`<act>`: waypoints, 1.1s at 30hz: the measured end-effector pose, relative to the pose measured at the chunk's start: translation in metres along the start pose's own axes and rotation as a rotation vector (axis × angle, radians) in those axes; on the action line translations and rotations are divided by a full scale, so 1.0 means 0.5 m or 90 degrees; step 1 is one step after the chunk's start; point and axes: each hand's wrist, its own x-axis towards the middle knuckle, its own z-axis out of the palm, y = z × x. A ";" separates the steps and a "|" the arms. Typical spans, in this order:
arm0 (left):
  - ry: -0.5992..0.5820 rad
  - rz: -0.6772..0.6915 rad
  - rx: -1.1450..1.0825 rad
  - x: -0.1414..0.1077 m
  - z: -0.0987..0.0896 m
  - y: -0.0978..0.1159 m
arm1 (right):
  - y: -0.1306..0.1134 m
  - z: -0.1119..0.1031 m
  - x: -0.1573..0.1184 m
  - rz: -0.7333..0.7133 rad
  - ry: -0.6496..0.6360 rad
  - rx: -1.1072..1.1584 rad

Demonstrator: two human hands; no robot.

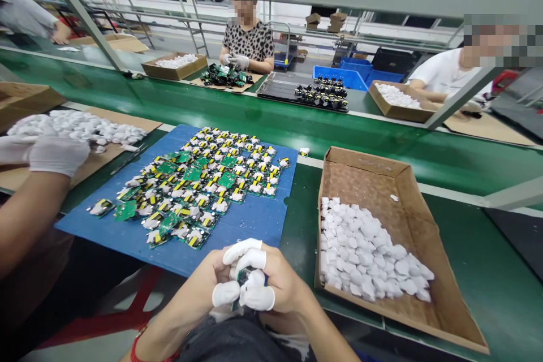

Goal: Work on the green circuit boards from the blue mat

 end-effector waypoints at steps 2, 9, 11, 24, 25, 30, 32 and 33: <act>0.002 -0.011 -0.008 -0.001 0.001 -0.003 | 0.002 -0.002 -0.001 0.024 -0.012 0.032; 0.009 -0.010 0.039 0.000 -0.002 -0.005 | 0.005 0.015 0.003 0.004 0.016 0.032; 0.006 -0.005 0.049 0.002 -0.005 -0.008 | 0.005 0.020 0.003 0.007 0.046 0.039; -0.022 -0.090 -0.045 0.002 -0.005 -0.016 | -0.005 -0.008 -0.023 0.131 -0.014 0.035; -0.031 -0.080 -0.031 0.002 -0.009 -0.017 | -0.004 -0.006 -0.022 0.113 -0.022 0.043; -0.121 -0.022 0.053 0.006 -0.011 0.007 | -0.002 0.008 -0.022 0.061 0.023 0.082; -0.141 -0.014 0.074 0.007 -0.006 0.016 | 0.000 0.012 -0.027 0.045 0.051 0.101; -0.145 -0.015 0.073 0.008 -0.004 0.018 | 0.000 0.013 -0.028 0.042 0.056 0.116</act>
